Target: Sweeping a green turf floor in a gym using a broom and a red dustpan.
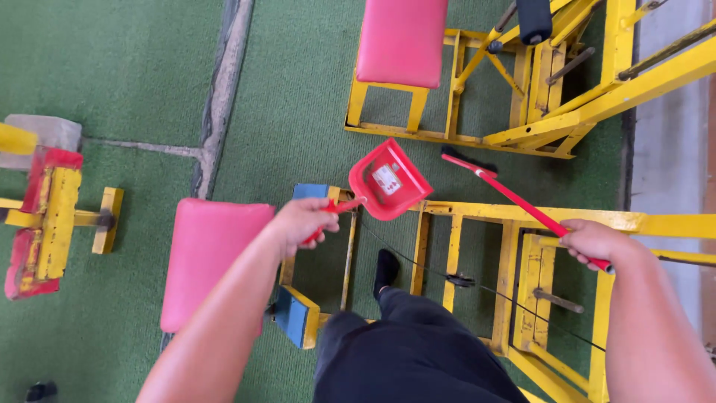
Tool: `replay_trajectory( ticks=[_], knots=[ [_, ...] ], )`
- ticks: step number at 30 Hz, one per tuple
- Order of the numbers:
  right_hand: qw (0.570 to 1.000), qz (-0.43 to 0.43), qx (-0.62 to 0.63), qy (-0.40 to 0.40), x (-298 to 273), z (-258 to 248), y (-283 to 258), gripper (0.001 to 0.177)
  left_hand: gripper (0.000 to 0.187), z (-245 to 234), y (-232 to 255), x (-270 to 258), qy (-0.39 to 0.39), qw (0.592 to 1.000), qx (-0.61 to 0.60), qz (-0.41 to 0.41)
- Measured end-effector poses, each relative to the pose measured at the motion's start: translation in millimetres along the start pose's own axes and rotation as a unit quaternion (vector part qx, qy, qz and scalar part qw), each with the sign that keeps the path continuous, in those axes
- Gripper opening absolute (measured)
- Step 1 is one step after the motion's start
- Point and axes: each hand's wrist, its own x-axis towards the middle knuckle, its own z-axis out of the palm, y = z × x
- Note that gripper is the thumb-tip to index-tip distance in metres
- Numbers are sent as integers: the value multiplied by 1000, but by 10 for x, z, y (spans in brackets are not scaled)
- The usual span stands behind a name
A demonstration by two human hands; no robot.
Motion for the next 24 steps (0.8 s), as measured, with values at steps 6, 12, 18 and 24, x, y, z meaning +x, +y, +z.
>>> replay_trajectory(
  ticks=[6, 12, 18, 24],
  knots=[
    [996, 33, 79, -4, -136, -42, -229, 52, 55, -134, 817, 364, 24, 996, 80, 34],
    [993, 30, 111, -16, -29, 27, -243, 48, 55, -536, 1389, 529, 14, 974, 224, 40],
    [946, 85, 309, -34, 64, 297, -406, 32, 48, -933, 1792, 569, 24, 951, 307, 28],
    [807, 69, 584, -45, 374, 832, -697, 19, 45, -1435, 2085, 1141, 31, 943, 330, 3]
  ],
)
